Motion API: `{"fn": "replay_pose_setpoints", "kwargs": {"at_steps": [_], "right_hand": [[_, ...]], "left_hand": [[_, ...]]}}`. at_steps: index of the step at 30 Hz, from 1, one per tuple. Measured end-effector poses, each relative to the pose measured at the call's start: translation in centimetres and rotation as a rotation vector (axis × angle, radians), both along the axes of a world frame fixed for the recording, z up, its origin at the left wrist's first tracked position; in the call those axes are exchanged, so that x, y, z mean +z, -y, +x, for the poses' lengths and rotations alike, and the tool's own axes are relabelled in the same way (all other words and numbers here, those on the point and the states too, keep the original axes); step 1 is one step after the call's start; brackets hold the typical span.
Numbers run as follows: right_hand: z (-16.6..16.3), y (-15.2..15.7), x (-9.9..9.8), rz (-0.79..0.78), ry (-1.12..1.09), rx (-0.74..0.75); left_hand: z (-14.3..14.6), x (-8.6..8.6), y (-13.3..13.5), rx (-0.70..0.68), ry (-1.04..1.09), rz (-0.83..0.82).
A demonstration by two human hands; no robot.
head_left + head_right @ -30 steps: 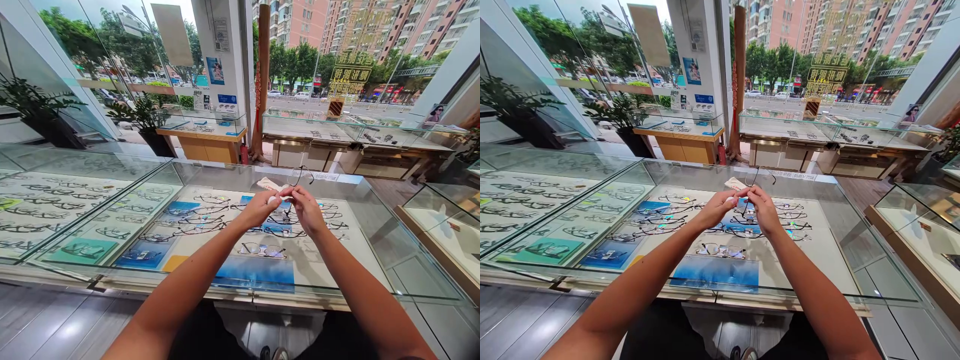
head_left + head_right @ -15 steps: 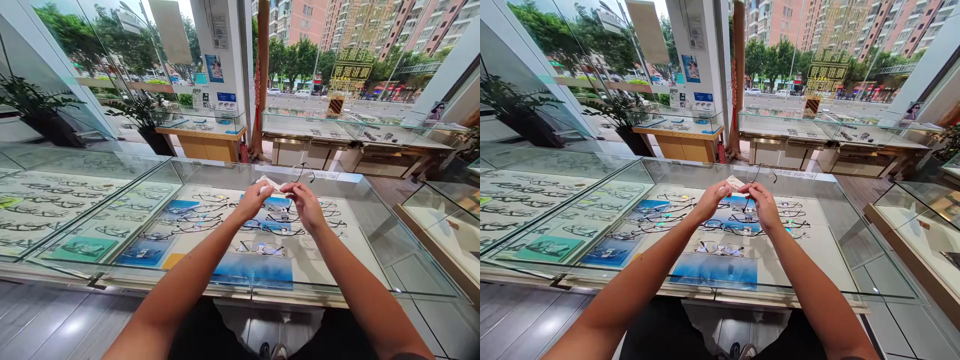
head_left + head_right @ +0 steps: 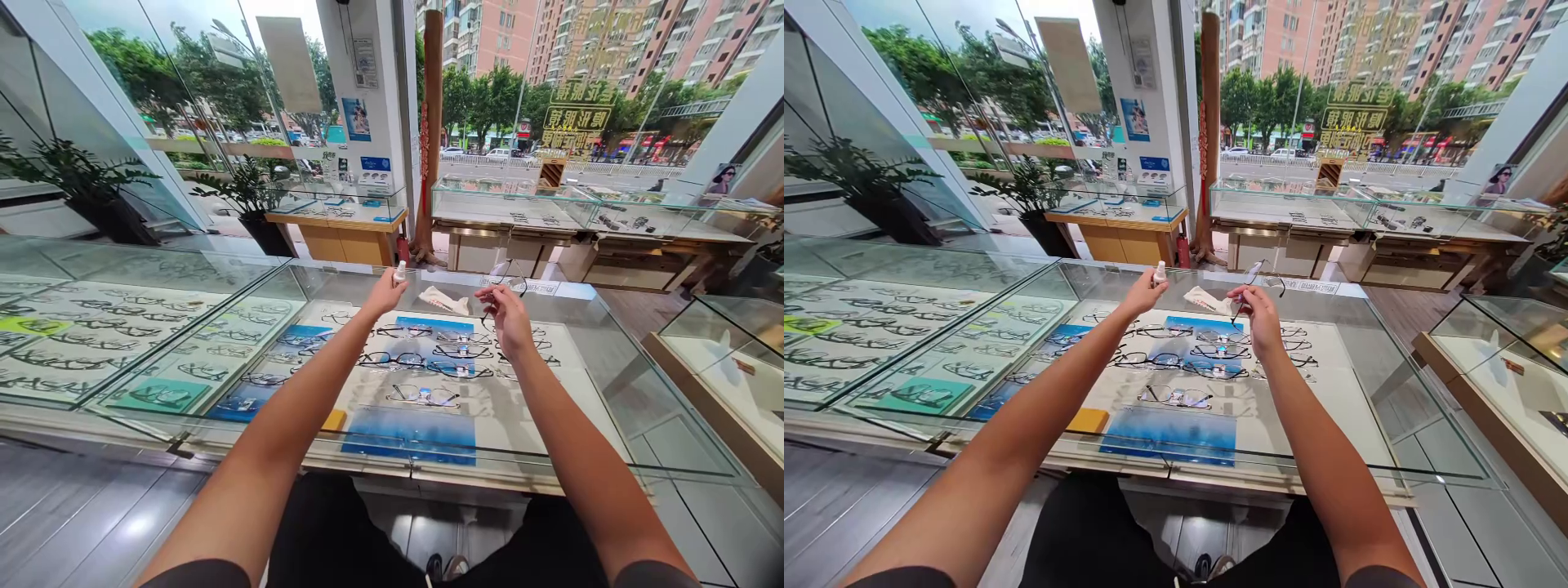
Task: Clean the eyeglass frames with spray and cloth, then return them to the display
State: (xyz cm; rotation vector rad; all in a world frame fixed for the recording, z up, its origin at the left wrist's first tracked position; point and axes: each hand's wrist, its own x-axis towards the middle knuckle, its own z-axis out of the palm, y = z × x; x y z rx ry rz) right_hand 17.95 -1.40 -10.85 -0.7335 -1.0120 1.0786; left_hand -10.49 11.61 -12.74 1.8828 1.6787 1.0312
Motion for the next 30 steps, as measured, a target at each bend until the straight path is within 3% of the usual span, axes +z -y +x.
{"fn": "replay_pose_setpoints", "kwargs": {"at_steps": [9,16,19,21,23,24,27,30], "right_hand": [[0.2,0.0,0.1,-0.005,-0.026,-0.012],[0.2,0.2,0.2,-0.011,-0.022,-0.003],[0.1,0.3,0.4,-0.008,-0.026,-0.006],[0.0,0.4,0.5,-0.004,-0.03,-0.006],[-0.1,0.6,0.6,0.001,-0.034,-0.003],[-0.1,0.6,0.7,0.002,-0.035,0.0],[-0.2,0.7,0.7,-0.003,-0.036,0.012],[-0.1,0.6,0.7,-0.017,-0.028,0.021]], "left_hand": [[-2.7,-1.6,-0.9,0.186,-0.188,-0.095],[-2.7,-1.3,-0.2,0.239,-0.211,-0.128],[-1.9,-0.6,1.5,0.331,-0.198,-0.024],[-0.9,0.1,2.9,0.394,-0.201,0.183],[0.3,1.0,3.9,0.335,-0.231,0.39],[1.0,1.5,4.0,0.25,-0.259,0.41],[3.1,2.6,2.6,-0.016,-0.35,0.188],[5.0,2.6,-0.7,-0.072,-0.393,0.001]]}}
